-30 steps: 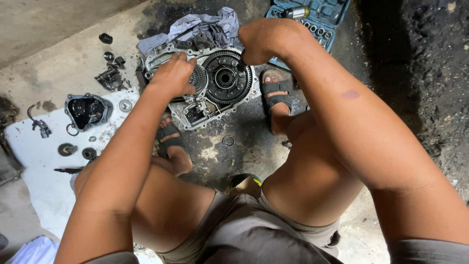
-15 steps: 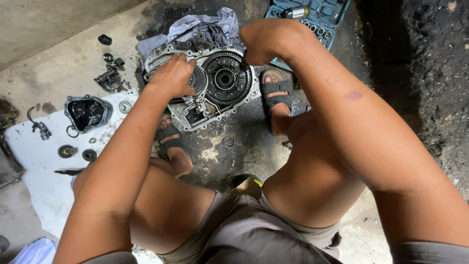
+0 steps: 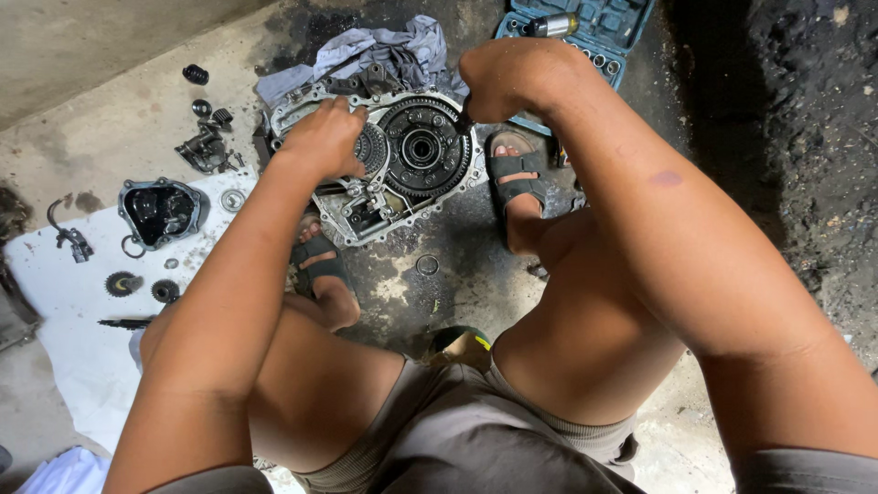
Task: The person sits on the floor and works on a disassembled engine block, using a wrench to tighten bolts and adjusting internal gears and shafts by hand. Tools and parts are laid out on the floor around the engine.
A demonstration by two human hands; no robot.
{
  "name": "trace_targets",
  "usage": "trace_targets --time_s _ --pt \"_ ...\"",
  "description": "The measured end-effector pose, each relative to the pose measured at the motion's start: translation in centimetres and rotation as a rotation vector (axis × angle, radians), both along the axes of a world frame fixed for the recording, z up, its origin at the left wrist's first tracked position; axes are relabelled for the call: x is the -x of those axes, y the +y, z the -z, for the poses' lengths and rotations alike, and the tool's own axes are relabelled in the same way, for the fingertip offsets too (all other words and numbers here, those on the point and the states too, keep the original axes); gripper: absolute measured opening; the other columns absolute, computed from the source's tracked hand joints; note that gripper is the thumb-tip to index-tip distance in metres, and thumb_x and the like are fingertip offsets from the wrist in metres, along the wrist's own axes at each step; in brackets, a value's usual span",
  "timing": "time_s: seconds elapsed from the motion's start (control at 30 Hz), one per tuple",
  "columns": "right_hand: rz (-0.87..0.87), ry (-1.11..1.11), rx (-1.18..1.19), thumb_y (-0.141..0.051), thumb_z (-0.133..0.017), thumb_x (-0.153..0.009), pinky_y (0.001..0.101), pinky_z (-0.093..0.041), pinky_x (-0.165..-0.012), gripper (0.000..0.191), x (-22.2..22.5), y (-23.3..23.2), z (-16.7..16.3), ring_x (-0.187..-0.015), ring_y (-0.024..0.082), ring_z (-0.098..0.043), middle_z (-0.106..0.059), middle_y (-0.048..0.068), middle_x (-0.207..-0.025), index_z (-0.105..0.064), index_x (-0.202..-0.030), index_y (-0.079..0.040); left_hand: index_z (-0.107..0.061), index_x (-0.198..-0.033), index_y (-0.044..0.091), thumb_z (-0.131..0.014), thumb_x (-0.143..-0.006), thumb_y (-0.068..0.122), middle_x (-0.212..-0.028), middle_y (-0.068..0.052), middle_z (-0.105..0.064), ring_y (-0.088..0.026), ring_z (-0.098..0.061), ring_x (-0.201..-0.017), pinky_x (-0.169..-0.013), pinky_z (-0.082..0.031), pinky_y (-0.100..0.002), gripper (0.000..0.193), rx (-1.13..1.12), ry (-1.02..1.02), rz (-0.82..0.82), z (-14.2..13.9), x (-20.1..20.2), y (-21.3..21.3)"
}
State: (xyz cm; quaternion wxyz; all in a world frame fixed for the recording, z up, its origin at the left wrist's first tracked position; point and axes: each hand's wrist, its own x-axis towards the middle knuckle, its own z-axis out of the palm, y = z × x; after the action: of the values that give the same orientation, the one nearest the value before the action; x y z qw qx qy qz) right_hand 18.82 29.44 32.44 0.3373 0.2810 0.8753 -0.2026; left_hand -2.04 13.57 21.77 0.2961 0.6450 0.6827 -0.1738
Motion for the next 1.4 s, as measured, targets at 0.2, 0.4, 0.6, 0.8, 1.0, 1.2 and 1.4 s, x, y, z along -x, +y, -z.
trace_targets --time_s 0.2,0.4,0.6,0.8,1.0,1.2,1.4 --pt "0.005 -0.001 -0.014 -0.023 -0.069 -0.086 0.0498 -0.057 -0.086 0.036 -0.3 0.1 0.0 -0.104 0.044 -0.070 -0.072 0.029 -0.108 -0.074 -0.105 0.007 -0.051 -0.143 -0.002 -0.095 -0.067 0.025 -0.146 -0.028 -0.047 -0.042 -0.044 -0.139 -0.103 -0.051 -0.049 0.092 -0.083 -0.037 0.046 1.1 -0.1 -0.7" --pt "0.025 -0.008 -0.005 -0.024 -0.070 -0.087 0.0496 -0.057 -0.086 0.036 0.0 0.1 -0.1 -0.104 0.044 -0.070 -0.072 0.029 -0.109 -0.074 -0.105 0.007 -0.052 -0.141 -0.004 -0.095 -0.067 0.025 -0.143 -0.030 -0.049 -0.044 -0.045 -0.138 -0.105 -0.050 -0.049 0.091 -0.110 -0.059 0.086 1.5 -0.2 -1.0" --pt "0.032 -0.003 -0.001 -0.025 -0.071 -0.088 0.0496 -0.057 -0.086 0.037 0.0 0.3 0.4 -0.104 0.044 -0.070 -0.072 0.030 -0.108 -0.074 -0.106 0.007 -0.053 -0.141 -0.001 -0.096 -0.066 0.026 -0.144 -0.025 -0.050 -0.041 -0.049 -0.136 -0.106 -0.050 -0.049 0.090 -0.039 -0.023 0.000 1.0 0.1 -0.1" --pt "0.038 0.007 -0.041 -0.017 -0.068 -0.084 0.0493 -0.057 -0.087 0.033 -0.1 0.4 0.7 -0.103 0.044 -0.071 -0.072 0.030 -0.108 -0.074 -0.107 0.007 -0.050 -0.142 -0.002 -0.095 -0.066 0.024 -0.143 -0.027 -0.050 -0.043 -0.045 -0.138 -0.105 -0.049 -0.049 0.092 -0.096 -0.048 0.058 1.9 -0.2 -0.7" --pt "0.056 0.006 -0.031 -0.023 -0.069 -0.086 0.0500 -0.056 -0.086 0.036 0.1 0.4 0.4 -0.102 0.044 -0.070 -0.072 0.029 -0.108 -0.074 -0.108 0.005 -0.051 -0.138 -0.005 -0.097 -0.063 0.024 -0.144 -0.030 -0.047 -0.045 -0.045 -0.134 -0.103 -0.049 -0.049 0.092 -0.142 -0.049 0.112 2.0 -0.2 -0.7" --pt "-0.053 0.135 0.020 -0.037 -0.071 -0.089 0.0516 -0.055 -0.081 0.042 0.8 -0.1 1.2 -0.094 0.046 -0.070 -0.072 0.029 -0.096 -0.073 -0.106 0.002 -0.055 -0.138 -0.003 -0.097 -0.064 0.028 -0.140 -0.025 -0.055 -0.040 -0.053 -0.132 -0.103 -0.052 -0.047 0.090 -0.078 -0.032 0.061 1.5 0.3 0.0" --pt "-0.073 0.256 0.053 -0.039 -0.077 -0.088 0.0514 -0.054 -0.080 0.042 1.3 -0.6 2.4 -0.093 0.045 -0.068 -0.071 0.026 -0.094 -0.072 -0.102 0.000 -0.055 -0.137 -0.004 -0.098 -0.063 0.029 -0.140 -0.025 -0.055 -0.040 -0.053 -0.131 -0.102 -0.052 -0.047 0.092 -0.097 -0.035 0.059 1.9 0.3 0.1"
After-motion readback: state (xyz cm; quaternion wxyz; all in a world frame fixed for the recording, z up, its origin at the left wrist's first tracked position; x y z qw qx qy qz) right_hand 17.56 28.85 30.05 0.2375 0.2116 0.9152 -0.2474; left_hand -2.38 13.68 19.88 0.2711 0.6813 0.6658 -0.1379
